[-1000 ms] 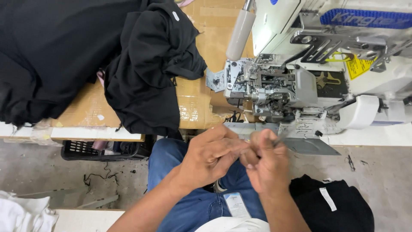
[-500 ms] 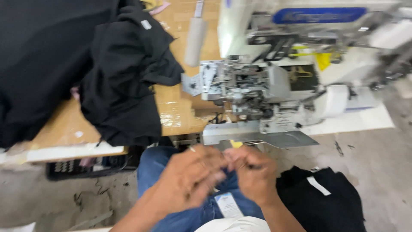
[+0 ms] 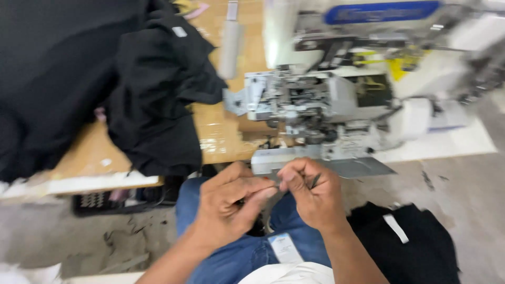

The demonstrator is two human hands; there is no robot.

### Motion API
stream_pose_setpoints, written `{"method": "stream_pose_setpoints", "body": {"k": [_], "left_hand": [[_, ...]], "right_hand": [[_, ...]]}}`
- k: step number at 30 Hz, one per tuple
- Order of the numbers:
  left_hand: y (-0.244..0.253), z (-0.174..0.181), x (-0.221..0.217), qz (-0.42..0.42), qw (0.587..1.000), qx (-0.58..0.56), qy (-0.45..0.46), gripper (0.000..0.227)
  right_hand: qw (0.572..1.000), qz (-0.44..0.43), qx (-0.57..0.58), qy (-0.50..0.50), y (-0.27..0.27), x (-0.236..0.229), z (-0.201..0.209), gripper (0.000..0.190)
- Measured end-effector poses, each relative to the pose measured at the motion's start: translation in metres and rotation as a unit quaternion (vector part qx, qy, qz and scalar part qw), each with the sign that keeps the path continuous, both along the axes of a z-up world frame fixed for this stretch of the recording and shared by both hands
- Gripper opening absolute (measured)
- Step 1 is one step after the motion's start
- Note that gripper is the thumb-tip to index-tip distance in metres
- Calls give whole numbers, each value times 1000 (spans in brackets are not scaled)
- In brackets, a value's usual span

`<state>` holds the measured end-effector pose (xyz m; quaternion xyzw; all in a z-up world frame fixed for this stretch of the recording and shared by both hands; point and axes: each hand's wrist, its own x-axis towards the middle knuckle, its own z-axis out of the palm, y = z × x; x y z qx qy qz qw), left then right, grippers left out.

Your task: Threading an industrial overlock sewing machine using tweezers to guide thread through internal mechanisms.

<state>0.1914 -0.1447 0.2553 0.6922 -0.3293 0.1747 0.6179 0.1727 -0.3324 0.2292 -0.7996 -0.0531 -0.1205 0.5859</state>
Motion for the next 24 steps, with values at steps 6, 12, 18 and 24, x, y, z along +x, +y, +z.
{"method": "stream_pose_setpoints", "body": {"k": [6, 12, 18, 24], "left_hand": [[-10, -34, -11, 100, 988, -105, 49, 13], [-3, -27, -1, 101, 995, -7, 14, 9], [-2, -17, 15, 46, 995, 91, 13, 24], [-9, -11, 30, -23, 994, 69, 80, 35]], "right_hand": [[927, 45, 372, 19, 25, 18, -21, 16], [921, -20, 387, 21, 16, 16, -17, 11], [953, -140, 269, 25, 12, 12, -16, 17], [985, -140, 96, 2, 2, 7, -7, 15]]}}
